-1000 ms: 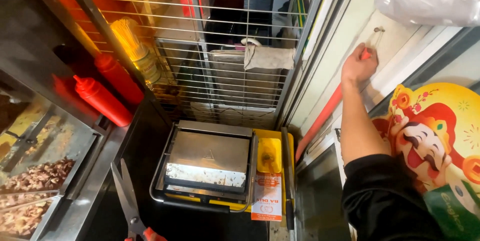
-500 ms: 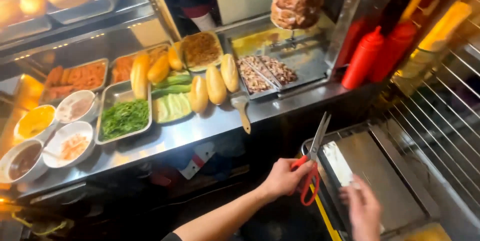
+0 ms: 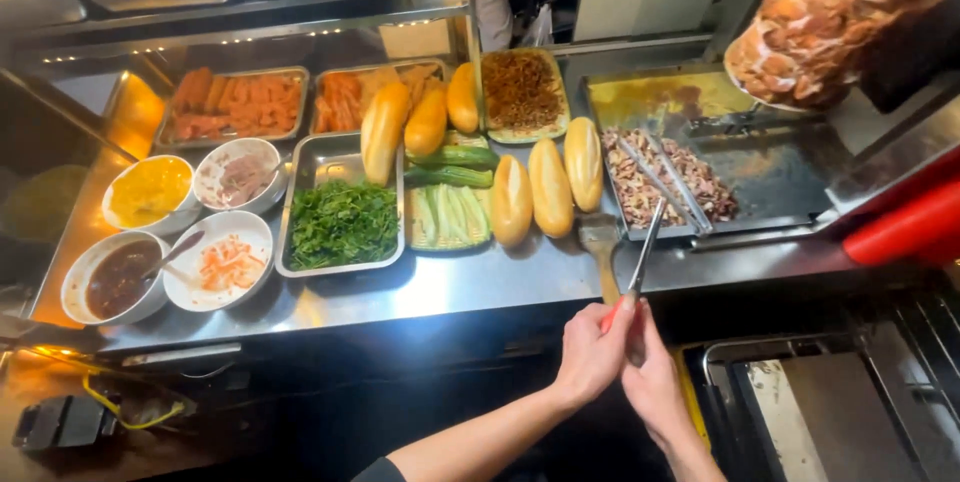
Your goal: Preparing a sandwich with various fillings and toasting it, then handling a cash transaction
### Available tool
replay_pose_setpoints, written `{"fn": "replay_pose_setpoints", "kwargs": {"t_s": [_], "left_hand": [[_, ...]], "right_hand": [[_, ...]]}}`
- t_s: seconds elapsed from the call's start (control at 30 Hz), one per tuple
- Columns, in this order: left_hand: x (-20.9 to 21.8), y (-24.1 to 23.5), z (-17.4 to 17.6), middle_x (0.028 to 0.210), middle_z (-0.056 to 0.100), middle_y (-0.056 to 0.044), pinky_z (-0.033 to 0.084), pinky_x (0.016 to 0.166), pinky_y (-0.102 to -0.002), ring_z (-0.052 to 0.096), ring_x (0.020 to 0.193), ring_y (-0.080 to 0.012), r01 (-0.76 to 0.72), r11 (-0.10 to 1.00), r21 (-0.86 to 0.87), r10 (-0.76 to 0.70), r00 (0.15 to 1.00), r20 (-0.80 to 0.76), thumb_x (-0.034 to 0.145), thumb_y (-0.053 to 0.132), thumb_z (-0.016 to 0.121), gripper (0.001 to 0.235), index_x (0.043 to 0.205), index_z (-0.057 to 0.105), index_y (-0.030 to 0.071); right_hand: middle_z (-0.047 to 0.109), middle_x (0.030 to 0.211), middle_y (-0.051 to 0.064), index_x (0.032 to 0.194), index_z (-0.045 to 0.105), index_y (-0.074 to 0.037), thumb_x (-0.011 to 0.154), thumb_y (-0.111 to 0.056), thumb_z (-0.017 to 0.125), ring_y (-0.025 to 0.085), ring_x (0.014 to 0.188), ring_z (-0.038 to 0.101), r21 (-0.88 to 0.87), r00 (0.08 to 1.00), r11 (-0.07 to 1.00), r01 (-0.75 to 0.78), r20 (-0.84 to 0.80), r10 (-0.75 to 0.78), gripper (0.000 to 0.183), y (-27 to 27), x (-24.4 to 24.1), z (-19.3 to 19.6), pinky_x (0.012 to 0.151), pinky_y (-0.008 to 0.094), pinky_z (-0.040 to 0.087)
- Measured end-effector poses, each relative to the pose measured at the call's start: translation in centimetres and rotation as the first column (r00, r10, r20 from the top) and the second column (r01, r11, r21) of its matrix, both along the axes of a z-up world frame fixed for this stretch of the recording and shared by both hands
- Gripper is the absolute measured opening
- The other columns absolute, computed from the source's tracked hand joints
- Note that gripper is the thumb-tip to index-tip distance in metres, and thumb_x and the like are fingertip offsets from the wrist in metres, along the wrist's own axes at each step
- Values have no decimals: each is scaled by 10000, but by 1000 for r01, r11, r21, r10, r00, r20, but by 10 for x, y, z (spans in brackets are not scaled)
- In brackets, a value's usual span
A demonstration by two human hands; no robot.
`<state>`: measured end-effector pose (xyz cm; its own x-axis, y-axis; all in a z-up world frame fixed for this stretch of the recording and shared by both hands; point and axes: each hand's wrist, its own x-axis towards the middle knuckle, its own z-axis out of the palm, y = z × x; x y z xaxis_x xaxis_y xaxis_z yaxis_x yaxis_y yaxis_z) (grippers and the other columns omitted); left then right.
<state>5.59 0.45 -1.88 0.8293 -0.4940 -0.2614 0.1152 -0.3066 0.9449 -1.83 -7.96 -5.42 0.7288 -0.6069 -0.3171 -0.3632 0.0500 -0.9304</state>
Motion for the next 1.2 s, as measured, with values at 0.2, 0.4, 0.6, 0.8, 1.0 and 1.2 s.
{"fn": "replay_pose_setpoints", "kwargs": {"t_s": [0.2, 0.4, 0.6, 0.8, 1.0, 1.2], "left_hand": [[102, 23, -7, 1104, 766, -110, 454, 961, -346, 671, 1046, -226, -59, 985, -162, 86, 982, 171, 1004, 520, 499, 527, 1041, 775, 72], [302, 72, -21, 1275, 633, -193, 427, 1032, -498, 574, 1201, -339, -648, 759, 69, 508, 655, 560, 906, 512, 608, 641, 1373, 597, 74], [393, 64, -52, 1192, 557, -217, 529, 883, -580, 538, 1158, -439, -458, 644, 612, 53, 826, 562, 825, 491, 816, 653, 1279, 566, 95], [363, 99, -29, 1310, 702, -150, 507, 1002, -459, 673, 1204, -295, -553, 778, 298, 365, 784, 502, 840, 595, 550, 736, 1292, 692, 32], [209, 144, -51, 913, 762, -122, 499, 350, -302, 716, 599, -308, -756, 467, -458, 376, 639, -671, 955, 557, 564, 573, 1319, 669, 128], [141, 136, -37, 967, 750, -251, 671, 601, -474, 764, 757, -407, -645, 594, -481, 317, 737, -597, 906, 453, 733, 656, 1342, 605, -20]], "right_hand": [[739, 1113, 203, 1511, 547, -55, 807, -11, 764, 209, 890, 669, 223, 979, 954, 198, 1, -203, 738, -10, 41, -2, 766, 308, 538], [721, 1274, 210, 1476, 582, -20, 786, -13, 784, 176, 1152, 629, 160, 957, 983, 89, -287, -40, 719, -39, 40, 11, 1105, 293, 442], [727, 1231, 229, 1461, 631, -21, 802, 74, 787, 192, 995, 628, 236, 975, 971, 44, -220, 10, 684, -105, 48, -57, 871, 303, 491], [566, 773, 178, 1553, 492, -37, 819, -75, 767, 212, 595, 478, 331, 969, 925, -184, -94, 227, 785, -121, 82, -54, 497, 341, 378], [694, 1018, 210, 1429, 552, -2, 886, -137, 694, 177, 667, 615, 441, 922, 811, -384, 137, 362, 578, -64, 140, -12, 498, 224, 463], [674, 1017, 94, 1454, 481, -122, 974, -278, 697, 168, 733, 689, 357, 895, 841, -407, 342, 288, 550, 27, 218, -12, 540, 220, 525]]}}
